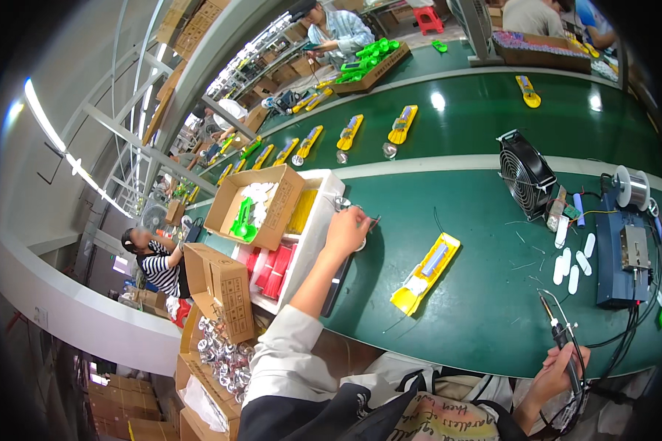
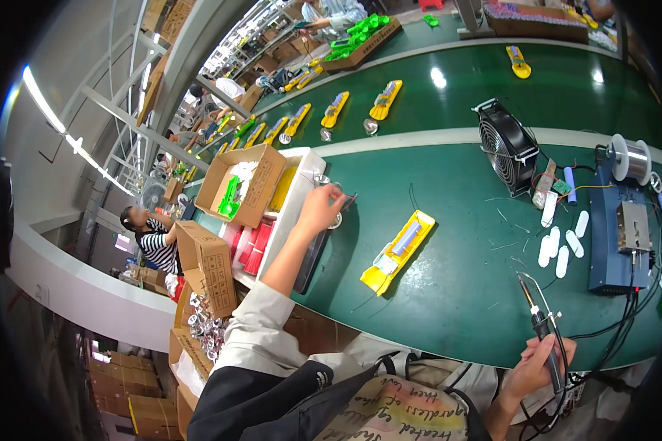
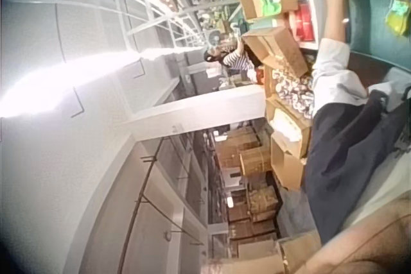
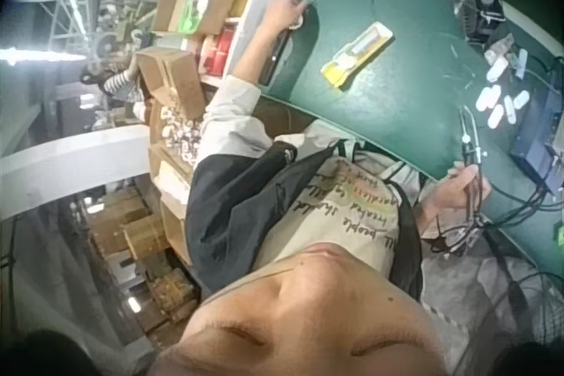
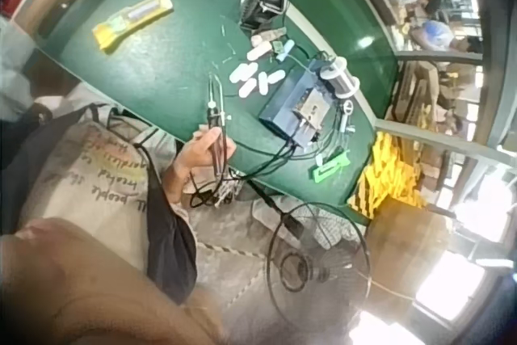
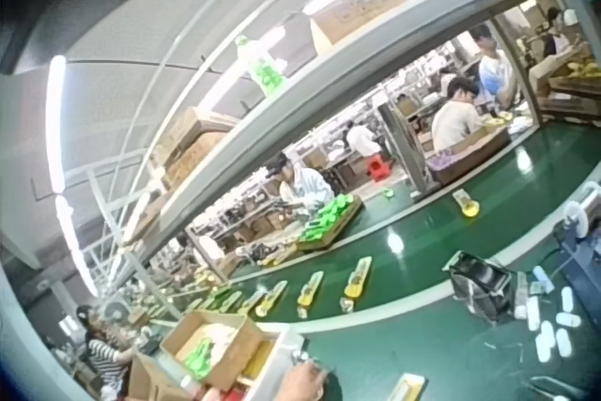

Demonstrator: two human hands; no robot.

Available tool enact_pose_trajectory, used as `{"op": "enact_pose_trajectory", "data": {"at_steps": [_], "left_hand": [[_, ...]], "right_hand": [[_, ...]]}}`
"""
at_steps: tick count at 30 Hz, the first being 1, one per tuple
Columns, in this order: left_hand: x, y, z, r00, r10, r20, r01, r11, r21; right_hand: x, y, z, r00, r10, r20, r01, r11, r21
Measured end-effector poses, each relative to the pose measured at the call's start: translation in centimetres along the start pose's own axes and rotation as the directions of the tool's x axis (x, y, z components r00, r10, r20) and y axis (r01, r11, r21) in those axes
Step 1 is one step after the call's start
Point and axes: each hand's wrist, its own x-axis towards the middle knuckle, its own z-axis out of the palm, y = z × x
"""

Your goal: The person solders wires onto the circuit boards inside flashlight casings using a soldering iron, attaches reflectors, and places the assembled flashlights onto a conveyor belt.

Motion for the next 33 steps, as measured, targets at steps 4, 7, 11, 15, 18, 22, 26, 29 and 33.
{"op": "enact_pose_trajectory", "data": {"at_steps": [4,7,11,15,18,22,26,29,33], "left_hand": [[2.0,-0.6,1.3,0.940,-0.155,0.304,0.205,0.968,-0.141],[2.4,-1.2,2.9,0.943,-0.127,0.309,0.169,0.979,-0.114],[1.4,-1.1,3.1,0.962,-0.104,0.253,0.154,0.971,-0.183],[0.2,-1.0,2.6,0.978,-0.065,0.200,0.121,0.951,-0.284],[-0.5,-1.3,2.1,0.982,-0.044,0.183,0.101,0.942,-0.319],[-0.8,-1.4,1.7,0.978,0.005,0.209,0.072,0.931,-0.358],[-2.6,0.7,-0.1,0.993,0.017,0.117,0.027,0.933,-0.358],[-6.3,4.1,-2.1,0.988,0.150,-0.037,-0.154,0.954,-0.258],[-11.6,6.4,-0.9,0.985,0.138,-0.102,-0.170,0.868,-0.467]], "right_hand": [[-0.2,0.1,0.2,0.995,-0.102,0.003,0.102,0.991,-0.092],[-0.3,0.5,-0.3,0.990,-0.140,0.026,0.142,0.984,-0.112],[-0.6,-0.2,0.4,0.988,-0.152,0.027,0.154,0.965,-0.210],[-0.5,-0.2,0.6,0.979,-0.195,0.057,0.203,0.946,-0.255],[-0.4,0.0,0.8,0.968,-0.242,0.072,0.253,0.934,-0.254],[-0.5,-0.2,1.2,0.962,-0.264,0.074,0.274,0.932,-0.239],[-0.3,-0.1,0.9,0.963,-0.254,0.089,0.269,0.929,-0.253],[-0.2,-0.1,0.5,0.963,-0.248,0.103,0.267,0.927,-0.262],[-0.8,-0.3,0.6,0.962,-0.261,0.074,0.271,0.928,-0.255]]}}
